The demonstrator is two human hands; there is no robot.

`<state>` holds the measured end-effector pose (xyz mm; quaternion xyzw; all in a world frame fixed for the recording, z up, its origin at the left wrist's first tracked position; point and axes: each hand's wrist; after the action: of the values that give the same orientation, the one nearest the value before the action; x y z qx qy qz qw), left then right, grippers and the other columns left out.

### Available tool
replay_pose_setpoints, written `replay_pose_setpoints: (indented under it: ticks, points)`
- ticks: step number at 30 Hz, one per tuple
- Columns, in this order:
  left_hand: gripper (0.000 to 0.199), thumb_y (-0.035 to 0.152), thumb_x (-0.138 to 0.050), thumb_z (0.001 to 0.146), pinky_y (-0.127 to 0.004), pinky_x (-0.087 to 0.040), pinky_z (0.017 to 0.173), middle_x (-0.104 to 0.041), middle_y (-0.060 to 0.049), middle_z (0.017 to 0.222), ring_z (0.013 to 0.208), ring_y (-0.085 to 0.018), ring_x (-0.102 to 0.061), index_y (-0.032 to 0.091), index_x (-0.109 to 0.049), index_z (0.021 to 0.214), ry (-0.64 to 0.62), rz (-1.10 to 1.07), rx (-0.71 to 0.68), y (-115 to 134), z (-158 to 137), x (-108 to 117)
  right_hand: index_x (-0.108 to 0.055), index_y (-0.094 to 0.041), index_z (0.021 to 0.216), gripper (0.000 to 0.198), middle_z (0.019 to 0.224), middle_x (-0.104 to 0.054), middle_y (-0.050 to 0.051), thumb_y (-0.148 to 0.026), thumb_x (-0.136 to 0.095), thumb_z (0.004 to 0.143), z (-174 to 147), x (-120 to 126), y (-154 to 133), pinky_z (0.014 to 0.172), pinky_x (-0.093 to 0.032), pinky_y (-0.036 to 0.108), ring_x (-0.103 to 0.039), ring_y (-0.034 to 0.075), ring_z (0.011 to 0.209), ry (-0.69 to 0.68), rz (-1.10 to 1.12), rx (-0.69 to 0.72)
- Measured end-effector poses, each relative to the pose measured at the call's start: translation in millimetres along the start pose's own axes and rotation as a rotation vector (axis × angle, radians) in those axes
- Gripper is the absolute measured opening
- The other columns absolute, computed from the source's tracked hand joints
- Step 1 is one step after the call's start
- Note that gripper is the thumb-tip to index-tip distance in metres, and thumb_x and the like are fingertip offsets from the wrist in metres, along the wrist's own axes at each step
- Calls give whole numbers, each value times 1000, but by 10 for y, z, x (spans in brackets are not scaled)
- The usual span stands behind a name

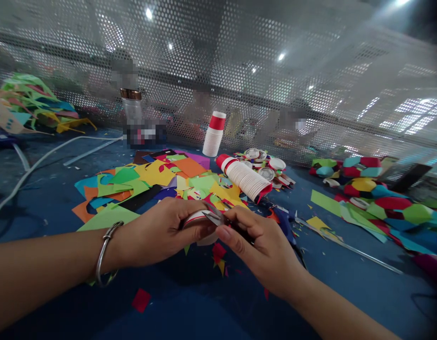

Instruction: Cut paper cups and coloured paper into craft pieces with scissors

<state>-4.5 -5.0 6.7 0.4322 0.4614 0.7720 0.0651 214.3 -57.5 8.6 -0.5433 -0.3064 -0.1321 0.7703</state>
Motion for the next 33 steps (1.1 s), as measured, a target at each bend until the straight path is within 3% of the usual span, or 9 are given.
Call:
replay_pose_setpoints:
  ticks: [7, 19, 24, 28, 33]
  points:
    - [18, 26, -54, 99, -23, -40, 64, -62, 5, 77, 68, -10, -52, 19, -61, 84, 8, 106, -63, -28, -32, -12, -59, -21, 84, 33, 64, -47, -6, -49, -59, 100, -19, -6, -44, 52, -32, 28, -40, 10, 56, 9, -52, 71]
    - [27, 41, -53, 102, -23, -42, 66, -64, 4, 80, 72, -11, -54, 20, -64, 90, -47, -5, -4, -41, 6, -12, -50, -22, 73, 37, 63, -43, -6, -44, -58, 101, -16, -18, -30, 52, -31, 27, -38, 10, 56, 43, -59, 105]
    - [28, 42, -58, 99, -21, -41, 63, -63, 4, 78, 70, -10, -53, 19, -63, 84, -87, -117, 63, -50, 14, 6, -54, -21, 73, 40, 64, -42, -6, -49, -54, 102, 20, 4, -18, 53, -31, 27, -36, 10, 57, 72, 23, 21]
    - [35, 50, -61, 95, -23, -43, 63, -68, 1, 77, 70, -13, -58, 18, -66, 84, -140, -266, 177, -38, 32, 16, -48, -22, 72, 46, 62, -32, -8, -58, -57, 99, 65, 14, 73, 46, -22, 26, -26, 8, 51, 157, 188, -94]
    - [32, 49, -64, 91, -20, -38, 52, -72, -1, 78, 61, -11, -57, 18, -68, 96, -135, -426, 352, 17, 42, -8, -53, -21, 76, 45, 61, -28, -9, -61, -62, 95, 79, -31, 136, 42, -14, 24, -18, 7, 50, 62, 404, -215]
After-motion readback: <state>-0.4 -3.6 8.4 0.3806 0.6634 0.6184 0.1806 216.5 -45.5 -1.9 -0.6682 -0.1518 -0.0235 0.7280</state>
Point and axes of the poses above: each hand's wrist, its own z-axis towards the middle knuckle, its own x-axis out of the back of the hand, y = z × x
